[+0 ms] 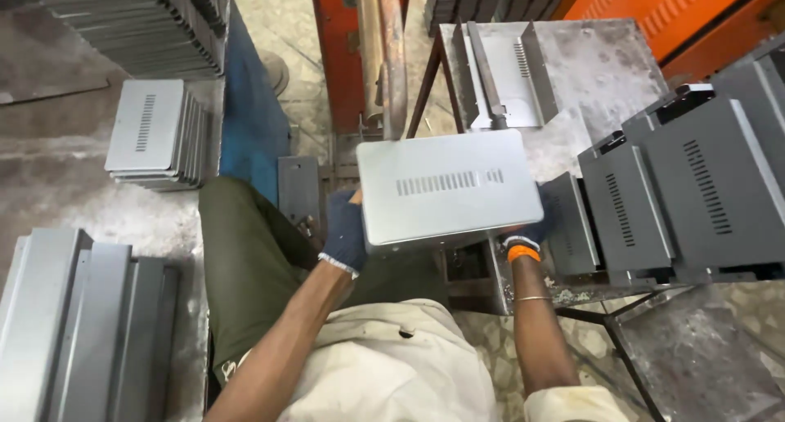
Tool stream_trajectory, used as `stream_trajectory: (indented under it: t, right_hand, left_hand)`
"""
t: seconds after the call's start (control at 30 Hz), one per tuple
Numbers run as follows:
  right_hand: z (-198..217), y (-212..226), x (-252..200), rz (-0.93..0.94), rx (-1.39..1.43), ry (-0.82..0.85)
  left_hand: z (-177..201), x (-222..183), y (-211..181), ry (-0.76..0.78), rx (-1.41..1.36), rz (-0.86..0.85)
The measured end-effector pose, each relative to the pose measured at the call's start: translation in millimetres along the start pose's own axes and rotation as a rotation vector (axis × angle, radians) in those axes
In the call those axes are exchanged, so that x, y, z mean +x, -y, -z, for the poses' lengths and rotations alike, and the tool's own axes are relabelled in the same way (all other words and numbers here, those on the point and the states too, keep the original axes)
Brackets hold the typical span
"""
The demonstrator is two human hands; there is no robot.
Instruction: Assembling metal panels and using a spot welder to join them into enclosures.
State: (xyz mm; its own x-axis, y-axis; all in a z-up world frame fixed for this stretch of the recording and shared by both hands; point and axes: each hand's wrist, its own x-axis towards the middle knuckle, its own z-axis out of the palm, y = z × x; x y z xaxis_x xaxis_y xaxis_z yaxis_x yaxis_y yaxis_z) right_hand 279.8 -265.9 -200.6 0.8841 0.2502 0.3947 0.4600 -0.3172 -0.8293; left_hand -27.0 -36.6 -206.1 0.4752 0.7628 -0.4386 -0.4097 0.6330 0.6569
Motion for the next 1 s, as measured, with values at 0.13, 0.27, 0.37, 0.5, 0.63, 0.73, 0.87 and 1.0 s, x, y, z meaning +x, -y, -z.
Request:
stream_trajectory:
  t: [0.13, 0.27, 0.37, 0.5, 0.63, 0.73, 0.87, 1.0]
  right_hand:
    - [26, 0, -39, -0.144, 0.134, 0.073]
    - [61, 11, -66, -0.344, 0.296, 0.132]
    - [99, 158, -100, -0.336, 0.211, 0.025]
    - [97, 172, -134, 0.063, -0.196, 0.075]
    - [82, 289, -151, 0.500, -0.101, -0.006]
    - [68, 328, -143, 0.656, -0.170, -0.022]
    - [61, 344, -147, 0.642, -0.265, -0.056]
    - [68, 345, -149, 0.701, 0.050, -0.013]
  left_hand:
    - [-35, -22, -17, 0.035, 0.108, 0.183]
    - [-51, -38, -16, -0.011, 0.111, 0.138]
    - [-38, -27, 0, -0.085, 0.154, 0.063]
    - [-84, -63, -33, -0.144, 0.298, -0.034]
    - [-97, -85, -45, -0.189, 0.269, -0.116]
    - [-119, -105, -60, -0.218, 0.244, -0.095]
    - [-116, -106, -60, -0.257, 0.339, -0.117]
    - [-116, -99, -47, -0.317, 0.384, -0.128]
